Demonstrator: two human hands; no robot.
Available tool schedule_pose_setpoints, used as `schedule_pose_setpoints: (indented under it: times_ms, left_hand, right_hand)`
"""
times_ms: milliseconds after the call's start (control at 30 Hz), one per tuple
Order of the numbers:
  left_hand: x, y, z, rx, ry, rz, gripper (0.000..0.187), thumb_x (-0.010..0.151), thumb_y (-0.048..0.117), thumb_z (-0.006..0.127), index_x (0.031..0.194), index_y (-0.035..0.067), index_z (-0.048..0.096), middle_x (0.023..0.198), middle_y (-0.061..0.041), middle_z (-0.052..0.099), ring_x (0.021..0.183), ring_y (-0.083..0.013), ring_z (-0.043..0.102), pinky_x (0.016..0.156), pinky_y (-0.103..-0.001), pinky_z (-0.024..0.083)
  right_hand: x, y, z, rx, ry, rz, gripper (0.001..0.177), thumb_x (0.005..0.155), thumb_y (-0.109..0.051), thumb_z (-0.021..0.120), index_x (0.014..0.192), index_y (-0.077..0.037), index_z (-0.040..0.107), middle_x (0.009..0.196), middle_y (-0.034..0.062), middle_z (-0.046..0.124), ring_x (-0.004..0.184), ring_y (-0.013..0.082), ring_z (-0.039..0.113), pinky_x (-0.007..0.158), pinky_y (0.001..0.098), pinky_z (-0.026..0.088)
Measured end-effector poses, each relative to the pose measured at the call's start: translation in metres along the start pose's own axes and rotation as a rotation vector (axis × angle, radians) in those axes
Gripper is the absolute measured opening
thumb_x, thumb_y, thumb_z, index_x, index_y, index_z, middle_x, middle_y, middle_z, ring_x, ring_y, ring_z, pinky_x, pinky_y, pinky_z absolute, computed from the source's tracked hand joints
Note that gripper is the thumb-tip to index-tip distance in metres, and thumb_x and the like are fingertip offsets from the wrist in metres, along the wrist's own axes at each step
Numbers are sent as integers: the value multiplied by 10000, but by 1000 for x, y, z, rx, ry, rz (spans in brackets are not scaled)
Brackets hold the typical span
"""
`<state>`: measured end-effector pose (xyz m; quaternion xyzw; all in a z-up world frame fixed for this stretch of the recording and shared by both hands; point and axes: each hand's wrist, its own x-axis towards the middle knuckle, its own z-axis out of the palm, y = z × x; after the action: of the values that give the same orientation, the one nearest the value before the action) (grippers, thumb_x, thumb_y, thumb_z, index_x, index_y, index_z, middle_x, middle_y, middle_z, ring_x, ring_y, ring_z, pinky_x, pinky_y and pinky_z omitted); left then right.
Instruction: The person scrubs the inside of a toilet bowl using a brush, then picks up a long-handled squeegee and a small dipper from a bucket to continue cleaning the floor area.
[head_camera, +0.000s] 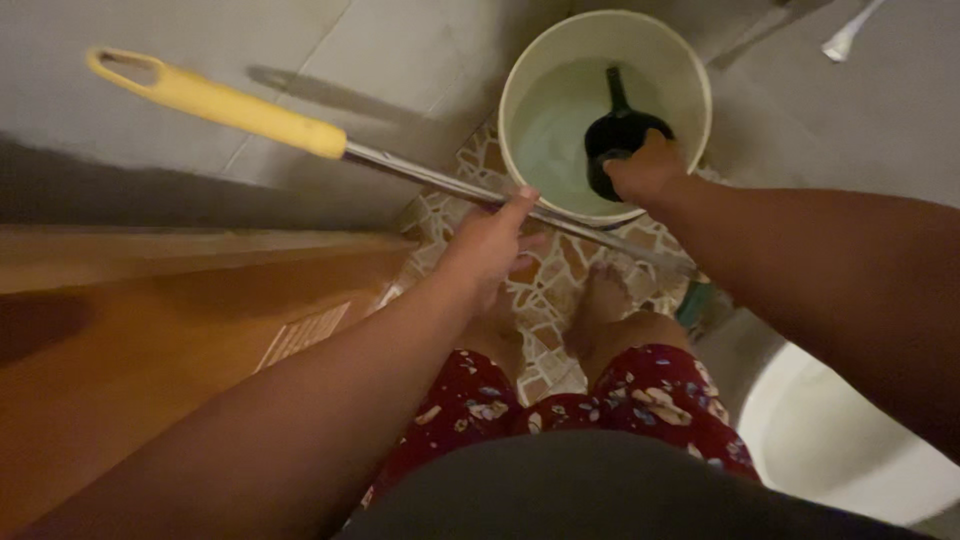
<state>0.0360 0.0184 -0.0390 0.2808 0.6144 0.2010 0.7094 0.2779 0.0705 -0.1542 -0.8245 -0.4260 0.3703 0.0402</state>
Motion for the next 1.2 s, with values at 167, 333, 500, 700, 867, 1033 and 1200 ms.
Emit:
schedule_pose_setpoints:
  times_ms: [167,333,500,700,867,1033,1200]
  left_hand:
    - [21,-6,1,-39,20,26,614,930,438,611,1429,96,512,1373,-76,643,1057,-247,723,826,-361,551]
    - [42,-29,2,-115,25,83,555,952,391,628,1379,43,559,1215,-140,696,943,-261,730,628,-320,541]
    - [57,-43,-10,-205,34,72,525,936,359,639,1359,63,546,1218,-75,680,936,-218,745,606,-333,525]
    - [71,-46,-23,-24,105,112,536,952,420,587,1361,73,572,1254,-67,702,949,-235,733,763,-362,542]
    - [69,-39,-25,-49,69,74,546,961,436,574,1359,64,592,1239,-88,721,962,-212,750,801,-368,542]
    - [71,-31,-14,-46,74,63,540,949,427,591,1362,79,599,1236,-90,722,954,-214,749,797,-374,539]
    - [59,-23,-8,-61,54,23,526,953,418,583,1382,113,582,1265,-74,704,971,-196,747,796,-376,523]
  right_hand:
    - [54,22,55,-78,-456,-154,577,950,-385,645,1367,11,606,1356,206,619,1158,389,647,914,503,573]
    - [57,-4,33,-426,-121,-367,409,987,-226,609,1364,-74,656,1351,212,699,1226,427,657,1004,535,534]
    - [62,-44,30,-728,-13,-806,636,851,-170,663,1459,-104,490,1452,170,527,1352,390,485,988,577,472]
    - [101,-28,61,-860,-144,-714,594,892,-215,639,1453,-113,471,1397,172,555,1300,402,507,1006,615,422]
    - [115,-29,50,-996,-130,-577,516,936,-291,630,1397,-82,533,1307,198,625,1218,417,577,1047,621,376]
    - [117,-35,28,-1066,-160,-475,481,979,-367,622,1341,-52,594,1217,224,694,1136,433,647,1088,628,330]
    - [106,-19,10,-1066,-207,-471,439,963,-336,658,1289,-42,643,1136,227,752,1027,416,731,972,578,448]
